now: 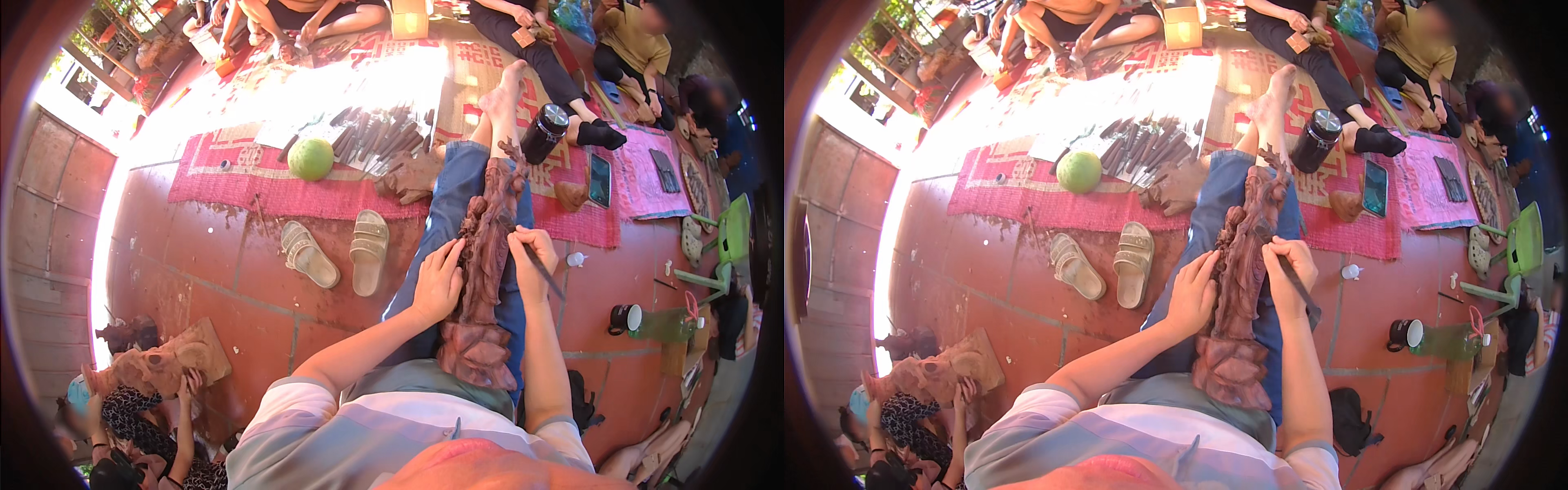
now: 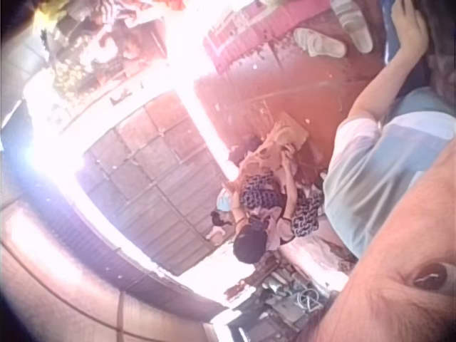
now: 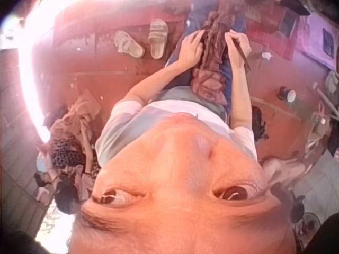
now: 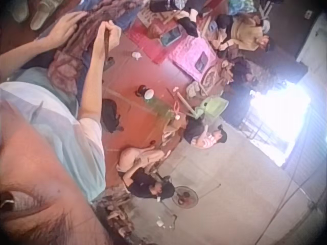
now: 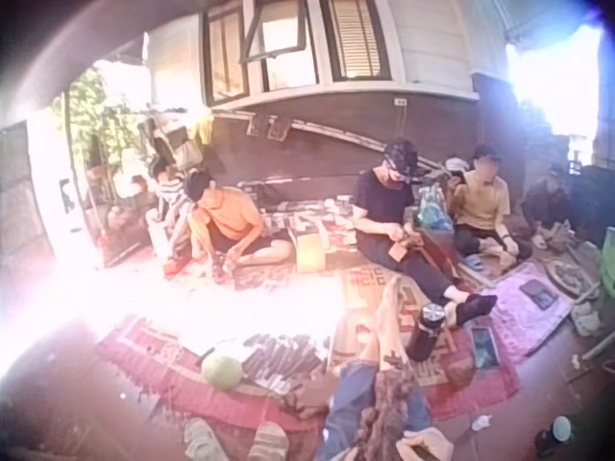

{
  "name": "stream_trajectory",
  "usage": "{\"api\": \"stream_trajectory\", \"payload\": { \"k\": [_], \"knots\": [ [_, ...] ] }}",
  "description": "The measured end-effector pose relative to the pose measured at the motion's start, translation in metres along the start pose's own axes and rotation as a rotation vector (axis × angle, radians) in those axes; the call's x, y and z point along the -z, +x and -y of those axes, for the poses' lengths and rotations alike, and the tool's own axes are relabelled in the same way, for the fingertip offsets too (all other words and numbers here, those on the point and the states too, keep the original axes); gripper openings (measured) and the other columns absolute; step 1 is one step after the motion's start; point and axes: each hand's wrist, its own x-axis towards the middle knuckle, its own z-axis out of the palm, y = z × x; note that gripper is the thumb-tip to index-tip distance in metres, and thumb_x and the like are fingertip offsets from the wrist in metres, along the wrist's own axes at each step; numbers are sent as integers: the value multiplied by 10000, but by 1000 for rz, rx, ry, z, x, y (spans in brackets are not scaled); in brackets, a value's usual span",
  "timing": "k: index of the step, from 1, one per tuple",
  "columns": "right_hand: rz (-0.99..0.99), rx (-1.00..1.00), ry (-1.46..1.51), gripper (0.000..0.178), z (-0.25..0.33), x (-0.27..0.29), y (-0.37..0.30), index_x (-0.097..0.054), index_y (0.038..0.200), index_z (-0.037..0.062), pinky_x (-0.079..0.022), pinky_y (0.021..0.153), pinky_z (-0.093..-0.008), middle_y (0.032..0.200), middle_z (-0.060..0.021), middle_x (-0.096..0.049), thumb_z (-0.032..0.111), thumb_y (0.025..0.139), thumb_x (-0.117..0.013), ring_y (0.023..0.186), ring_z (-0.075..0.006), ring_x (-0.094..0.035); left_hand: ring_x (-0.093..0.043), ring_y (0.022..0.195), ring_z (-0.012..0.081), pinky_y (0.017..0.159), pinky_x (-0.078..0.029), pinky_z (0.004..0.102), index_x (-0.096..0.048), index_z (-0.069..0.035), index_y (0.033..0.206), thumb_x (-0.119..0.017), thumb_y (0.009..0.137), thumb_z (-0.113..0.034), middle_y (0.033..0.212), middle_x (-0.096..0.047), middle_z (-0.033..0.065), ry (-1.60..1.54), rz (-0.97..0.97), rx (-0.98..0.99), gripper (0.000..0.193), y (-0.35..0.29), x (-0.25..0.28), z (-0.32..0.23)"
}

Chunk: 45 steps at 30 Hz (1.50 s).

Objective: The person sits cross-legged on the floor and carves a long, dark piece of wood using a small knife. They hold the wood with their left hand and use the knife in their right hand to scrape and shape the surface. The person occasionally rotates the wood to access different sides.

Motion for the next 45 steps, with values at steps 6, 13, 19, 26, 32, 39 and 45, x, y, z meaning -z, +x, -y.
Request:
{"api": "stream_trajectory", "payload": {
  "k": [6, 13, 19, 26, 32, 39, 45],
  "knots": [
    [113, -94, 40, 105, -4, 12, -22, -645, 779, -10, -511, 780, -288, 841, -87, -678, -7, 776, -751, 869, -154, -667, -474, 1202, 385, 1034, -361, 448, -451, -33, 1402, -518, 868, -77, 1351, -488, 217, 11, -41, -38, 540, 3, -3, 2],
    [114, 2, -53, 64, -12, 14, -32, -660, 832, -21, -494, 796, -259, 885, -92, -653, -50, 805, -710, 920, -159, -656, -469, 1222, 375, 1040, -353, 451, -444, -47, 1417, -495, 888, -83, 1353, -499, 200, 14, 4, -3, 533, 0, -3, 3],
    [17, -21, -46, 72, -6, 9, -18, -649, 810, -14, -504, 809, -284, 877, -96, -657, -40, 801, -716, 934, -196, -668, -462, 1231, 368, 1054, -340, 444, -434, -38, 1422, -483, 892, -89, 1366, -489, 194, 8, 32, 0, 535, 3, 0, 0],
    [135, -66, -2, 85, -3, 24, -36, -646, 796, -22, -504, 826, -284, 856, -99, -646, -38, 787, -729, 934, -186, -662, -461, 1226, 369, 1054, -338, 441, -438, -31, 1418, -473, 890, -78, 1373, -483, 195, 5, 26, 7, 532, 3, -1, 3],
    [95, 90, -156, 92, -7, 15, -33, -647, 794, -24, -511, 784, -285, 877, -128, -670, -21, 786, -739, 913, -203, -676, -460, 1224, 365, 1052, -342, 440, -438, -29, 1418, -483, 885, -77, 1368, -487, 193, -5, 43, -1, 537, 2, 0, 2],
    [67, 63, -69, 75, 0, 18, -18, -666, 794, 0, -512, 687, -269, 830, -89, -684, -5, 770, -736, 781, -148, -660, -466, 1220, 368, 1052, -341, 442, -435, -28, 1421, -481, 888, -84, 1371, -484, 200, 20, 29, -6, 537, 3, 0, 0],
    [167, 56, -139, 77, 2, 28, -46, -679, 770, -5, -524, 695, -276, 846, -104, -693, 7, 756, -755, 784, -163, -677, -465, 1225, 365, 1055, -337, 445, -434, -29, 1422, -478, 891, -89, 1375, -485, 198, 15, 28, -8, 537, 1, -2, 3]
  ]
}}
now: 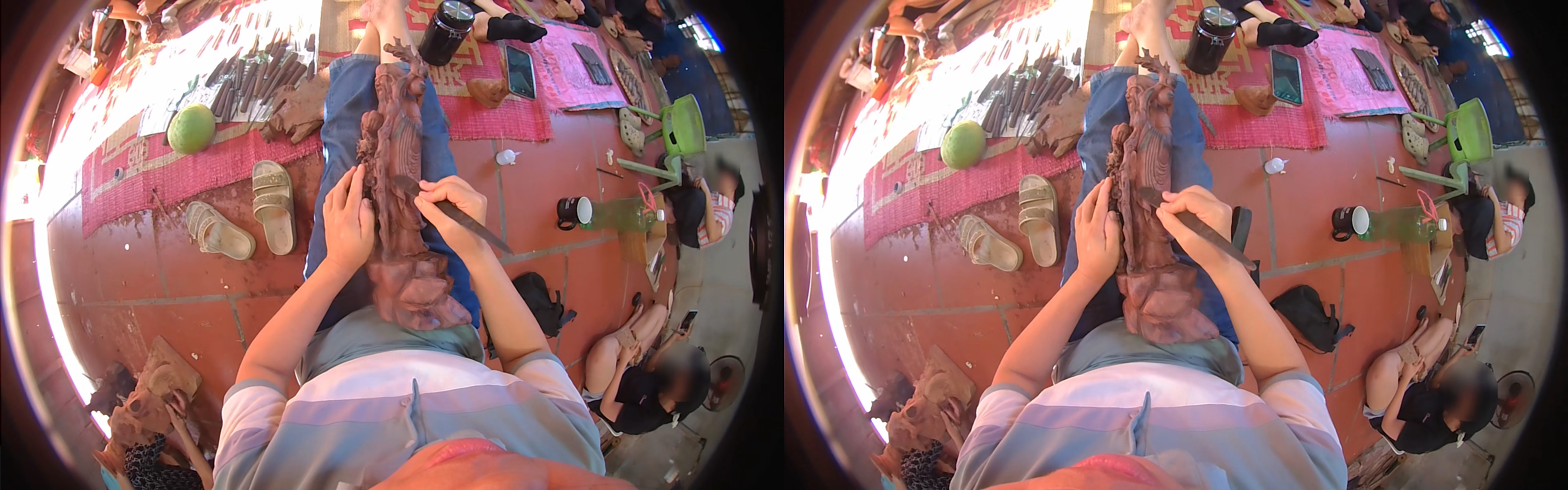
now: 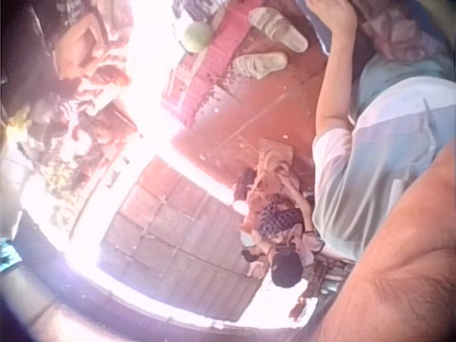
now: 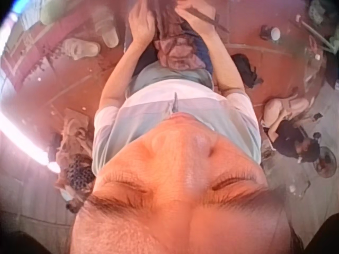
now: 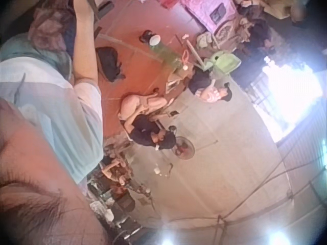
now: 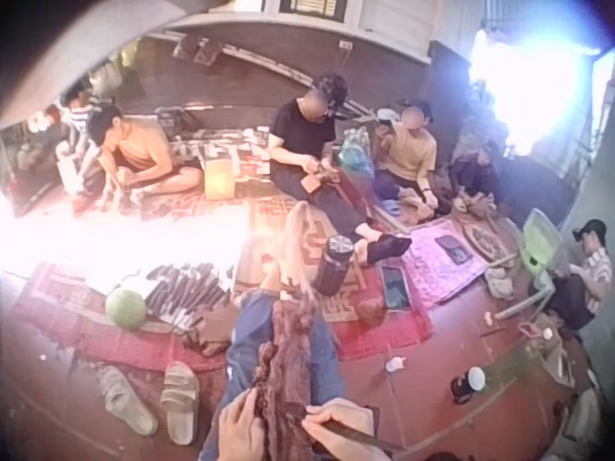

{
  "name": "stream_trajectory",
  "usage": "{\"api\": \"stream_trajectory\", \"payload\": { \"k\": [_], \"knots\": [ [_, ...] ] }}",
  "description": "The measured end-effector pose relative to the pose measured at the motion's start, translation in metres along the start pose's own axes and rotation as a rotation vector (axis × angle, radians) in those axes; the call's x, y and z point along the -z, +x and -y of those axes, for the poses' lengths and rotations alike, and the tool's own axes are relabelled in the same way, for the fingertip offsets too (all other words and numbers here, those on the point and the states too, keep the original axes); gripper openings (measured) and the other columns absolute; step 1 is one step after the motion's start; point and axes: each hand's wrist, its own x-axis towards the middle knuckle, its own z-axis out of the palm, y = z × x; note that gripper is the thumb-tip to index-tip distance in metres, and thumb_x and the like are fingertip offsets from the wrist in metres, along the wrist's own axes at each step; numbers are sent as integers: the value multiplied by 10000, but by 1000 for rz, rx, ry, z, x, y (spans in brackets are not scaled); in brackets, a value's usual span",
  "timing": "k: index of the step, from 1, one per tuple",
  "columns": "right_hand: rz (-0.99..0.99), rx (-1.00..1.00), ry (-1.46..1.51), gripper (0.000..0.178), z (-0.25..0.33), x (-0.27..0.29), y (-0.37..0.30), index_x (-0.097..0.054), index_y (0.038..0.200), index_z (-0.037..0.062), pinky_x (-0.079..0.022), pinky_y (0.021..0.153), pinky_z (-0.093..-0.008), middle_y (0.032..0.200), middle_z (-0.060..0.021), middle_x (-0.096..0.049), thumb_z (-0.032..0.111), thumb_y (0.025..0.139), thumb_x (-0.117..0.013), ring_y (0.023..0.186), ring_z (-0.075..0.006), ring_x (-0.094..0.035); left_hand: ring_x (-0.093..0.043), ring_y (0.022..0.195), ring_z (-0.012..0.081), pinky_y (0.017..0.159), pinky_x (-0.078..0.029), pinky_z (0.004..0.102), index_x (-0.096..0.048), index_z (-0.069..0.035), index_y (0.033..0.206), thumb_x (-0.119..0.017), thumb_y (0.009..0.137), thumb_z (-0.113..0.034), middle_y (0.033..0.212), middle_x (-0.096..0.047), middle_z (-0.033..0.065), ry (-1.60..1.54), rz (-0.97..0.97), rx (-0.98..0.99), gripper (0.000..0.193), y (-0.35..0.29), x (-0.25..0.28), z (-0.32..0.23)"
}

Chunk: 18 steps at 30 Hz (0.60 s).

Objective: The person sits cross-legged on the floor and carves a long, dark piece of wood using a small knife. They hold the wood with their left hand and use the knife in their right hand to scrape and shape the surface. The person occasionally rotates the wood to access different sides.

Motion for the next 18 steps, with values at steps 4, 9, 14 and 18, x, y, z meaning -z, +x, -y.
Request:
{"api": "stream_trajectory", "payload": {
  "k": [4, 9, 14, 18],
  "knots": [
    [-43, -92, 124, 63, 3, -2, 25, -679, 781, -5, -509, 708, -265, 854, -96, -689, -6, 769, -741, 812, -135, -656, -463, 1229, 367, 1055, -338, 445, -434, -25, 1423, -474, 897, -86, 1372, -486, 202, 4, -1, 2, 531, 2, 1, -3],
    [-44, 3, 1, 75, -5, 0, 4, -682, 803, 2, -522, 734, -275, 886, -111, -694, 11, 775, -751, 834, -159, -673, -462, 1231, 367, 1056, -337, 443, -437, -22, 1419, -475, 895, -80, 1369, -487, 205, -9, 13, 1, 528, 0, 1, -2],
    [2, -188, 122, 82, 4, 9, 21, -643, 781, -31, -503, 786, -273, 875, -97, -675, -31, 790, -725, 881, -161, -663, -461, 1234, 363, 1058, -335, 440, -429, -29, 1426, -471, 892, -75, 1372, -486, 200, 23, -8, -16, 537, 2, 0, 0],
    [-76, 19, 32, 88, -11, -9, 24, -672, 800, -4, -519, 761, -299, 861, -118, -686, 20, 768, -749, 859, -205, -687, -461, 1235, 362, 1061, -331, 439, -429, -27, 1425, -470, 892, -77, 1373, -486, 195, -21, 14, -8, 538, 1, 1, -2]
  ]
}}
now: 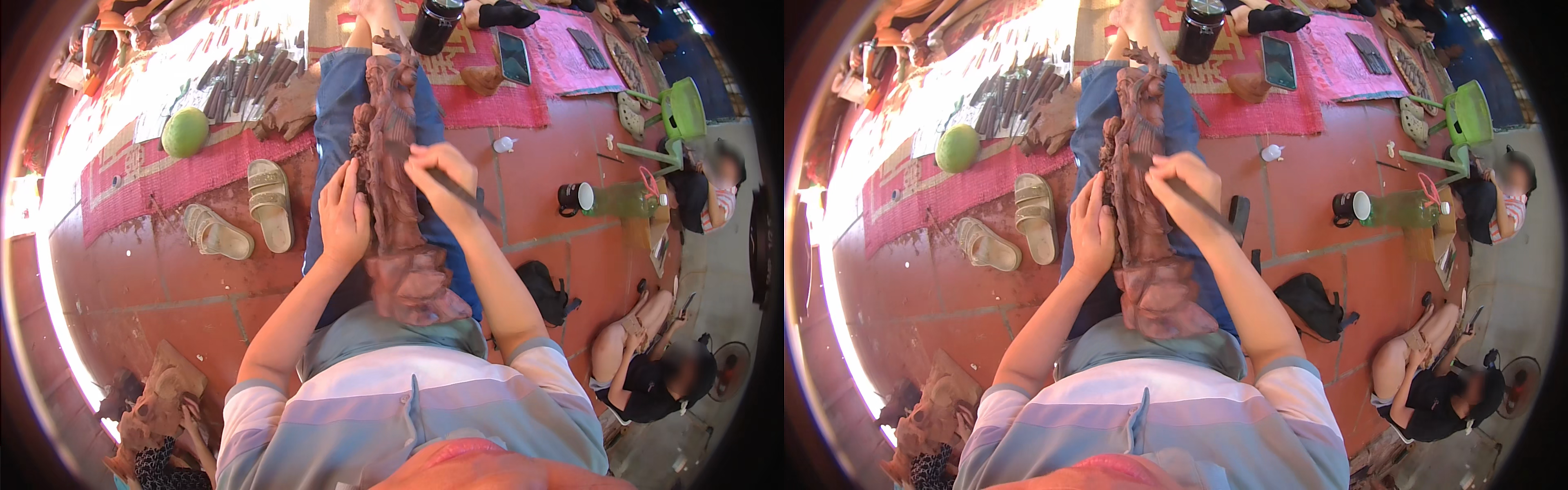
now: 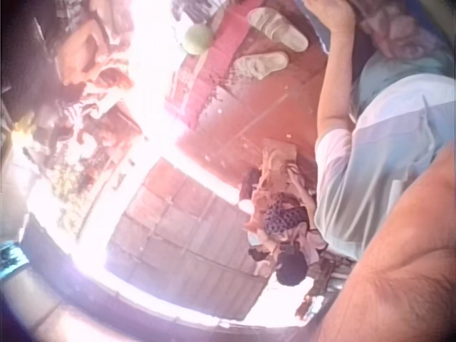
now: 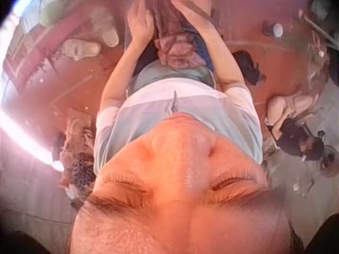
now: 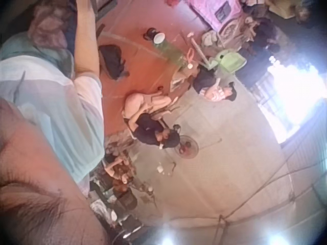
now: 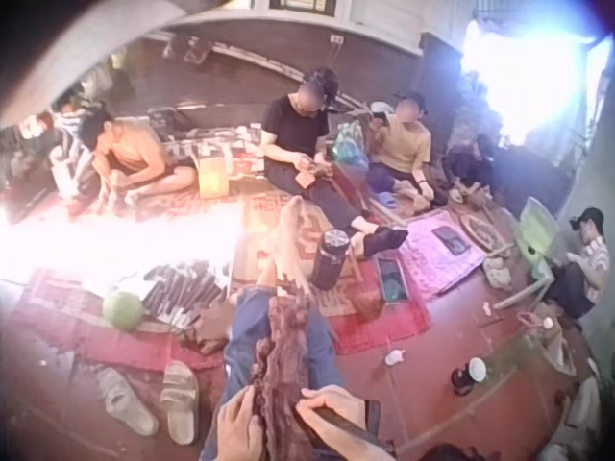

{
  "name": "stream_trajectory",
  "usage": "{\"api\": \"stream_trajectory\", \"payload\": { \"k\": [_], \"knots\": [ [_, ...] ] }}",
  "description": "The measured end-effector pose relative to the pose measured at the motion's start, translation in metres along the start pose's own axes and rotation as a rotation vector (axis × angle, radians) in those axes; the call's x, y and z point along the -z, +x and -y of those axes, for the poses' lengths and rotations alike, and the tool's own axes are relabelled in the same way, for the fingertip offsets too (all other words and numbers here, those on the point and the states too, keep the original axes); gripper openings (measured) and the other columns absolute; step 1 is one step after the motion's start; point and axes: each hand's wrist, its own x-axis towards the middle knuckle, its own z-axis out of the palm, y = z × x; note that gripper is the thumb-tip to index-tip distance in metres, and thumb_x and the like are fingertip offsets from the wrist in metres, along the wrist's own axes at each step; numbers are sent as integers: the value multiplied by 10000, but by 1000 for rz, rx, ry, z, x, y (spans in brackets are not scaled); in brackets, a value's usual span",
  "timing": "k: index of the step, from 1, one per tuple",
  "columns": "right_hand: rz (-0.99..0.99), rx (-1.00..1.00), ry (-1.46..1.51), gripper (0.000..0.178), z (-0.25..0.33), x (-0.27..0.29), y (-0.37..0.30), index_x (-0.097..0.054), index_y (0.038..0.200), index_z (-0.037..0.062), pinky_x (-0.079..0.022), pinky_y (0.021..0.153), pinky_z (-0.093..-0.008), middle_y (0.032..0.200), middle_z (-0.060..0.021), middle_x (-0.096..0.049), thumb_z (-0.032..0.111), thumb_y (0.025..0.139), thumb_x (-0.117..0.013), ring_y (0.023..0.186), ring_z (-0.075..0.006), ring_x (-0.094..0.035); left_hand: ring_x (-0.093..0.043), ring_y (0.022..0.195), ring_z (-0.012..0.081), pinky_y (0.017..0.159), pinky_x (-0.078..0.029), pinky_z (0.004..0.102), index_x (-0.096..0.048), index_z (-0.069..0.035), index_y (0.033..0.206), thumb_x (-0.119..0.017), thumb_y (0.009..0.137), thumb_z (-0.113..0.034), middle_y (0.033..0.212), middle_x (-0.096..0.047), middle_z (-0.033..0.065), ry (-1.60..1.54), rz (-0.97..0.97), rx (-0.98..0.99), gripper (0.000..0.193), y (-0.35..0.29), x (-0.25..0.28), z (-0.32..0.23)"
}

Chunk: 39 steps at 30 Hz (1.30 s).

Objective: The person sits cross-legged on the floor and carves a long, dark piece of wood using a small knife. They hold the wood with their left hand and use the knife in their right hand to scrape and shape the surface. The person occasionally rotates the wood to access different sides.

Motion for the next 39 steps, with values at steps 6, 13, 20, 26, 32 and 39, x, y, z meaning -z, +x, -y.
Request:
{"api": "stream_trajectory", "payload": {
  "k": [6, 13, 20, 26, 32, 39],
  "knots": [
    [136, -193, 40, 58, 18, 12, -6, -676, 779, -21, -508, 757, -261, 848, -106, -677, -20, 777, -734, 872, -172, -679, -452, 1248, 359, 1066, -324, 440, -430, -27, 1425, -477, 887, -79, 1383, -481, 188, 29, -3, 13, 543, 1, 0, 0],
    [86, -70, -27, 84, 16, 12, -24, -670, 782, -7, -523, 751, -301, 854, -134, -692, 9, 763, -750, 847, -196, -687, -458, 1248, 353, 1071, -320, 437, -432, -38, 1428, -457, 897, -86, 1391, -479, 183, 6, 16, 25, 533, -1, -1, -1],
    [-47, 31, -55, 81, 11, -2, -2, -682, 818, 9, -524, 743, -299, 886, -140, -694, 29, 770, -744, 842, -224, -690, -459, 1253, 348, 1071, -318, 433, -417, -35, 1439, -453, 906, -84, 1397, -478, 189, 21, 18, 4, 537, 1, 1, -2],
    [82, -142, 74, 76, 14, 15, -19, -678, 816, -6, -516, 740, -276, 892, -104, -696, 18, 778, -739, 880, -158, -676, -466, 1238, 354, 1067, -321, 435, -423, -17, 1427, -449, 899, -83, 1397, -479, 196, 37, -8, -17, 533, 1, 0, 2],
    [17, 37, -62, 72, 9, 1, -20, -663, 811, 10, -524, 746, -307, 903, -144, -693, 16, 772, -723, 854, -235, -689, -466, 1232, 362, 1065, -324, 442, -421, -23, 1428, -446, 902, -89, 1396, -480, 195, 0, 21, 9, 531, 2, 2, 1],
    [-2, -4, -19, 65, 16, 1, 5, -665, 797, -15, -507, 770, -284, 879, -130, -678, -13, 771, -725, 913, -191, -672, -472, 1229, 363, 1068, -326, 438, -426, -22, 1426, -449, 895, -72, 1393, -487, 199, 24, 0, -25, 534, 2, 0, 1]
  ]
}}
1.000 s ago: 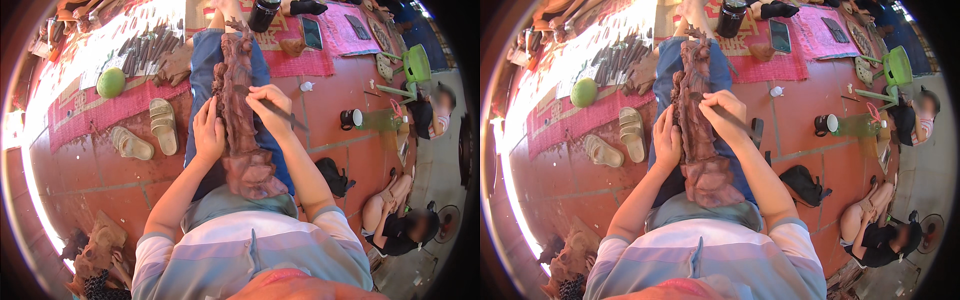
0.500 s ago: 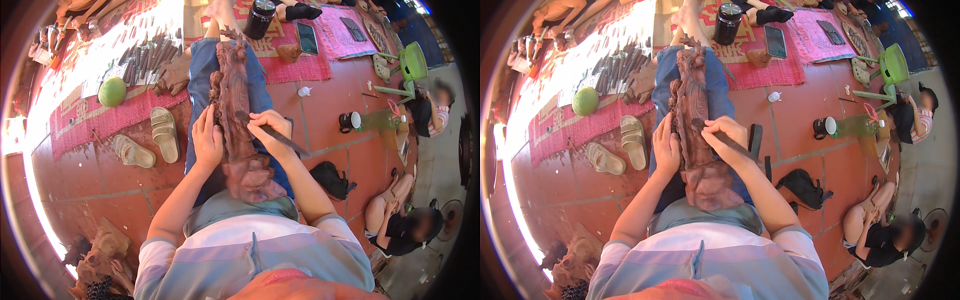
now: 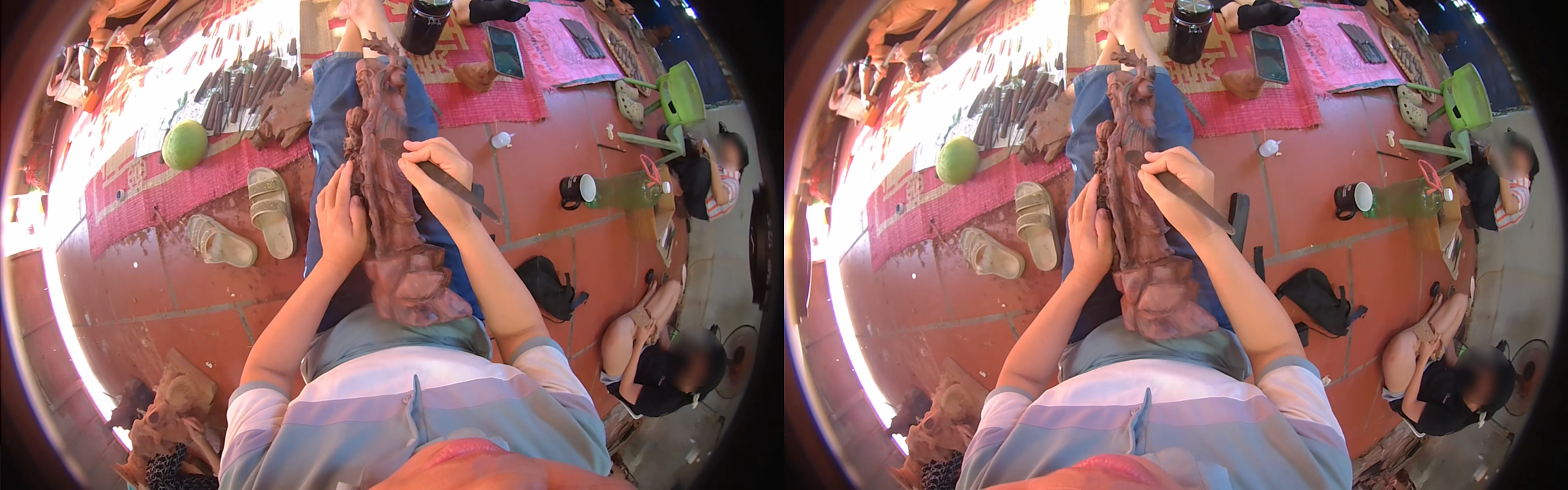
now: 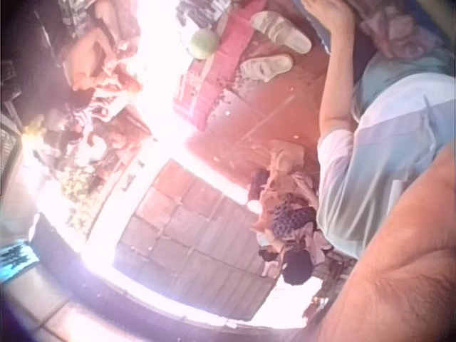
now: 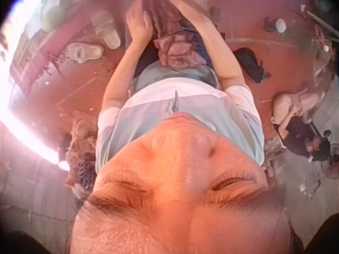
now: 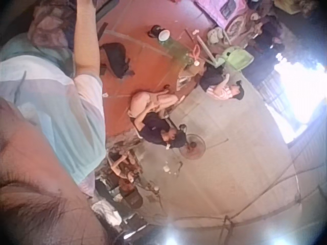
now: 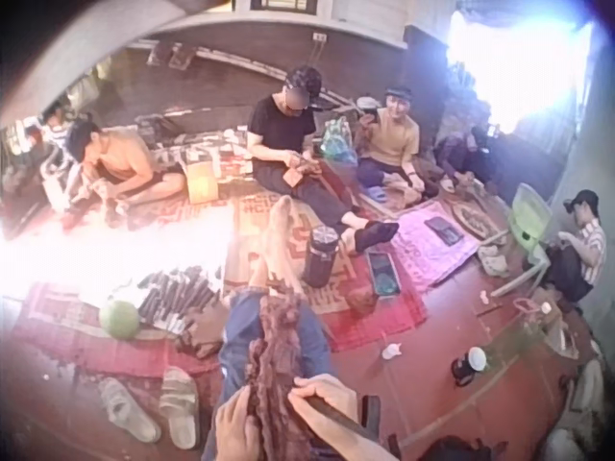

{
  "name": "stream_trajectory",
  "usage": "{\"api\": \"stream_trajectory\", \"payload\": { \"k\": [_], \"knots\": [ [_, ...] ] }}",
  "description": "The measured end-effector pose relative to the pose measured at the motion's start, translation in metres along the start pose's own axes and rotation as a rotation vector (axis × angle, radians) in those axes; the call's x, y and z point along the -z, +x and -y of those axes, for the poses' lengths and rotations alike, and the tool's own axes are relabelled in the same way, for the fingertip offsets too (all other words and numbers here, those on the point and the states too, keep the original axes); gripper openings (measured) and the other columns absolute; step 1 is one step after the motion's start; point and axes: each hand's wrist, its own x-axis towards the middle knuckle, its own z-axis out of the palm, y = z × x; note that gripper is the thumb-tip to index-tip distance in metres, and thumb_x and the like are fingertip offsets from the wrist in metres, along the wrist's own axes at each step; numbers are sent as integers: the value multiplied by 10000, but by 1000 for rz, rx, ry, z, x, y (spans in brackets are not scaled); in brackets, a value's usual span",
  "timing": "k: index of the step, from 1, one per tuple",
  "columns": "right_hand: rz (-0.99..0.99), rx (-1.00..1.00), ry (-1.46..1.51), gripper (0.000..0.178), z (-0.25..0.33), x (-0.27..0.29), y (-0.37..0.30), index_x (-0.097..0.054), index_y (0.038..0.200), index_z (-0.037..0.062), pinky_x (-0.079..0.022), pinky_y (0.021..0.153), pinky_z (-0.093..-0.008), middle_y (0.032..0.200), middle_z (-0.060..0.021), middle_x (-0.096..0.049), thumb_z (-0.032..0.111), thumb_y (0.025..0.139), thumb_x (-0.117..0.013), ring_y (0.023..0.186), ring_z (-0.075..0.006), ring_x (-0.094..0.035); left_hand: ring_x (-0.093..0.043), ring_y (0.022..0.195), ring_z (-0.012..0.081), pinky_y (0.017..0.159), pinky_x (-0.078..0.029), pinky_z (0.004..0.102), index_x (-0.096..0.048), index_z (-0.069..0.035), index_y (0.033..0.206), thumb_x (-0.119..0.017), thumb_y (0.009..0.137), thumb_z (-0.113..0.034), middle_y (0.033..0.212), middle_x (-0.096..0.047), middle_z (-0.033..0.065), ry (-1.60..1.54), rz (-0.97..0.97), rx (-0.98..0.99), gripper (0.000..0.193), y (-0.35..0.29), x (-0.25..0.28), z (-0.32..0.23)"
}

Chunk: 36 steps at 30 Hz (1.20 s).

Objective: The person sits cross-legged on the floor and carves a long, dark piece of wood using a small knife. They hold the wood with their left hand and use the knife in their right hand to scrape and shape the surface. The person occasionally rotates the wood to access different sides.

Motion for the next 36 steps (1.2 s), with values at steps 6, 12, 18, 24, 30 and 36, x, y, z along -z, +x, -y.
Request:
{"api": "stream_trajectory", "payload": {
  "k": [6, 12, 18, 24, 30, 36],
  "knots": [
    [92, -108, 42, 72, 4, 13, -25, -671, 801, -17, -511, 735, -269, 844, -116, -676, -6, 774, -737, 826, -159, -676, -476, 1228, 357, 1065, -323, 436, -422, -13, 1426, -457, 885, -69, 1388, -491, 195, 9, -22, -31, 545, -1, -1, 1],
    [-17, -6, 19, 74, -6, -1, -22, -675, 806, 10, -520, 739, -305, 899, -142, -689, 20, 769, -738, 846, -214, -681, -472, 1229, 357, 1065, -327, 436, -418, -19, 1428, -447, 889, -76, 1391, -490, 188, -16, 27, 4, 543, -1, 0, 1],
    [-17, -152, 104, 93, 6, 6, -20, -667, 802, -9, -513, 718, -282, 860, -111, -683, 14, 758, -746, 835, -175, -676, -469, 1232, 358, 1063, -330, 440, -430, -16, 1421, -442, 891, -66, 1382, -499, 195, -4, -10, -15, 533, 1, -1, 1],
    [34, -99, 93, 86, -4, 10, -41, -676, 807, -3, -521, 728, -299, 869, -114, -691, 32, 772, -747, 835, -188, -680, -481, 1221, 361, 1061, -332, 437, -427, -7, 1422, -440, 891, -65, 1377, -505, 197, -6, 3, -18, 534, -1, 2, -1],
    [-51, -133, 185, 75, -11, 7, -11, -666, 829, -4, -496, 790, -278, 915, -99, -682, 27, 797, -726, 909, -163, -654, -477, 1222, 349, 1061, -326, 429, -417, -16, 1429, -445, 888, -63, 1376, -499, 189, 11, 26, -6, 543, 0, 1, -1],
    [37, -315, 296, 75, -16, 23, -49, -681, 797, 1, -506, 787, -278, 902, -109, -690, 45, 789, -741, 881, -145, -659, -475, 1221, 360, 1053, -330, 433, -420, -14, 1425, -440, 889, -50, 1375, -494, 196, 11, -4, -18, 538, 1, 1, 0]
  ]
}}
